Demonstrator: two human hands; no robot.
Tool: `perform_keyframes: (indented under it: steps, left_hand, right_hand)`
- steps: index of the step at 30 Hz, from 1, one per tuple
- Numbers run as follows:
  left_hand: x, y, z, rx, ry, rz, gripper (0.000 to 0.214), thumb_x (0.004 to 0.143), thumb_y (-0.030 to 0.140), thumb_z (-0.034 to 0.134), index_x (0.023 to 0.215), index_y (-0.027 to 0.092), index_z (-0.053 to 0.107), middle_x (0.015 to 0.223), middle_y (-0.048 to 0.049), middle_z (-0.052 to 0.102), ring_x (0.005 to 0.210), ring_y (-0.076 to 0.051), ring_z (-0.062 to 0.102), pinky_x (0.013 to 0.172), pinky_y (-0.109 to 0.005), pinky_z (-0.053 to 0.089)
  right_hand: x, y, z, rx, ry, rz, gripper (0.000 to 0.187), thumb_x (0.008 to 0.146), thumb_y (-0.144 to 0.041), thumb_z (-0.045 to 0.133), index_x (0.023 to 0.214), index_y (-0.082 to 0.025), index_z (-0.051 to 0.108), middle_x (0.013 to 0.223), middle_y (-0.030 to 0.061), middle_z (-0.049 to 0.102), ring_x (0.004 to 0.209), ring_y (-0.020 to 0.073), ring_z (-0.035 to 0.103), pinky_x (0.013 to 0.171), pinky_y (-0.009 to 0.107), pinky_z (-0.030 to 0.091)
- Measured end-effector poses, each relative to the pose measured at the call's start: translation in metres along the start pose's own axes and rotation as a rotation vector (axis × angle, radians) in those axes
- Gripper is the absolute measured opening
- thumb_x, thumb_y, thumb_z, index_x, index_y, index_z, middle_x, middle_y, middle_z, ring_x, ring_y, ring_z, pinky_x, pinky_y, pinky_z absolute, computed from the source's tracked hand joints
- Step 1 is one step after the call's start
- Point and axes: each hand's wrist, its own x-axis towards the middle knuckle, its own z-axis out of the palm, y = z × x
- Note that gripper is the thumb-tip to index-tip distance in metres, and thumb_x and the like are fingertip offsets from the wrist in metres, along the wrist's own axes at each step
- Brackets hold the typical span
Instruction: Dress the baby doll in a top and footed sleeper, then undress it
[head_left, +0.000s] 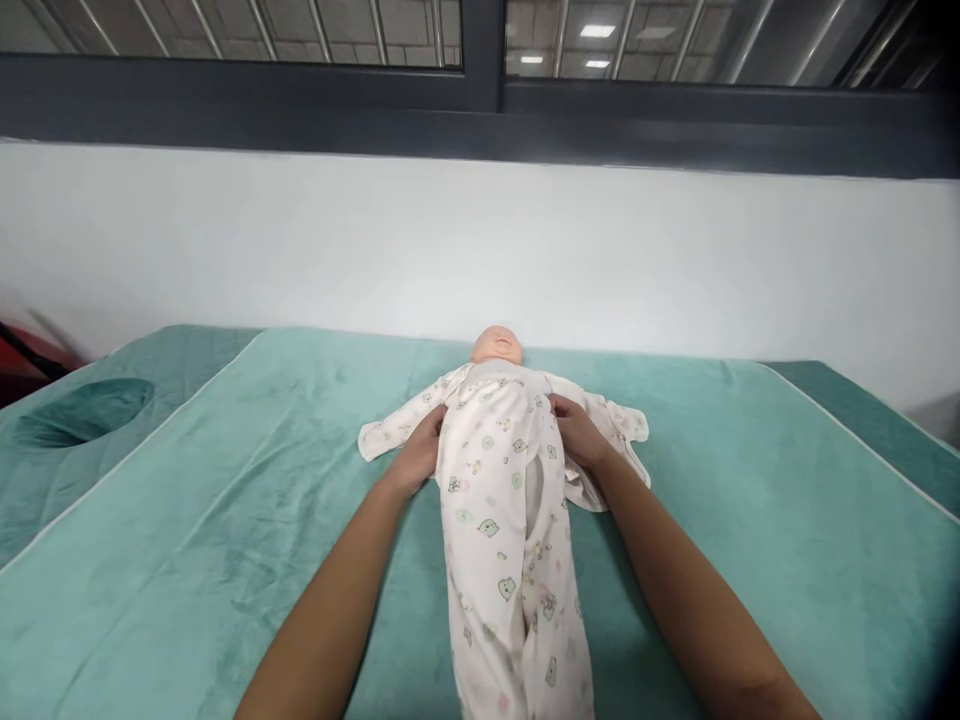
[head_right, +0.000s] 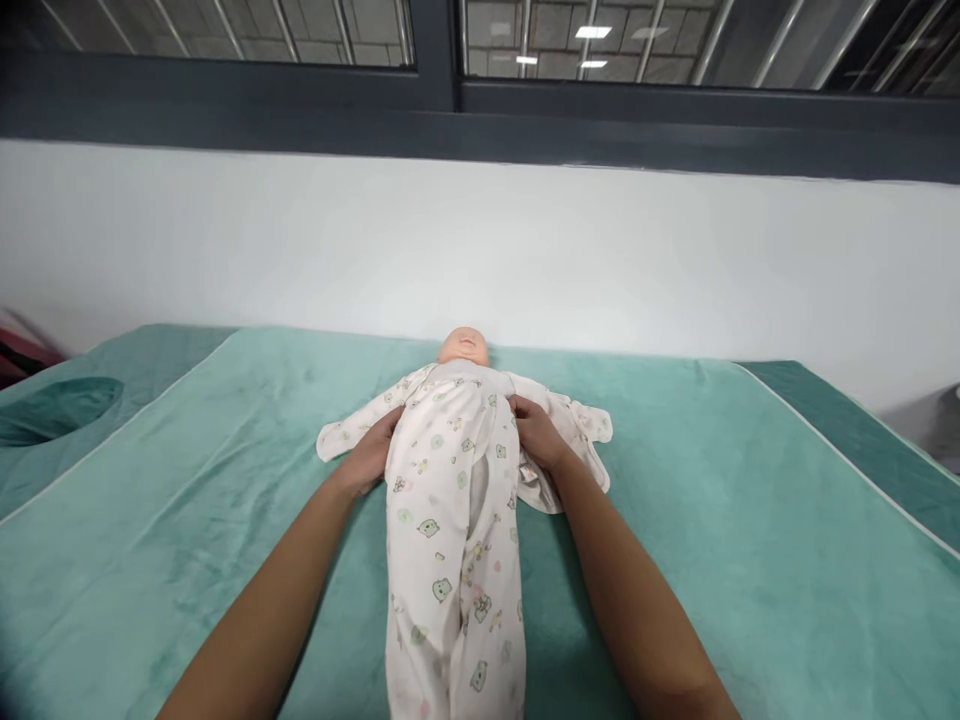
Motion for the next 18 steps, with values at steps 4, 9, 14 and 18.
perform_keyframes:
  steps: [4,9,14,18]
  left_hand:
    - [0.003,-0.002,0.011,0.003,0.113,0.034,0.021,0.071,0.027,0.067,0.078,0.02,0.049,0.075,0.0028,0.053,0.07,-0.014,0.048,0.063,-0.025,0.04]
    - [0.005,-0.006,0.016,0.128,0.233,0.157,0.012,0.073,0.021,0.059,0.081,0.021,0.05,0.079,0.0017,0.055,0.074,-0.015,0.048,0.067,-0.027,0.04]
    - [0.007,-0.013,0.01,0.285,0.354,0.166,0.019,0.078,0.02,0.055,0.096,0.022,0.059,0.091,-0.0016,0.065,0.082,-0.019,0.055,0.078,-0.032,0.044]
    - [0.009,-0.012,0.006,0.165,0.371,0.181,0.019,0.085,0.028,0.054,0.1,0.022,0.063,0.1,-0.0041,0.068,0.094,-0.02,0.061,0.088,-0.033,0.045]
  right_hand:
    - [0.002,0.004,0.002,0.04,0.027,-0.034,0.032,0.067,-0.027,0.072,0.064,-0.021,0.04,0.057,-0.0086,0.039,0.052,0.0071,0.029,0.049,0.021,0.025]
    - [0.002,-0.001,0.005,0.023,0.01,-0.053,0.026,0.067,-0.026,0.07,0.071,-0.022,0.044,0.063,-0.0071,0.046,0.055,0.0089,0.037,0.051,0.022,0.03]
    - [-0.001,-0.002,0.004,-0.093,0.055,-0.046,0.018,0.07,-0.026,0.065,0.081,-0.023,0.051,0.069,-0.0055,0.056,0.061,0.0119,0.048,0.056,0.023,0.036]
    - [-0.004,-0.003,0.002,-0.262,0.089,-0.077,0.014,0.075,-0.025,0.061,0.088,-0.023,0.059,0.079,-0.0022,0.064,0.072,0.0154,0.055,0.067,0.028,0.045]
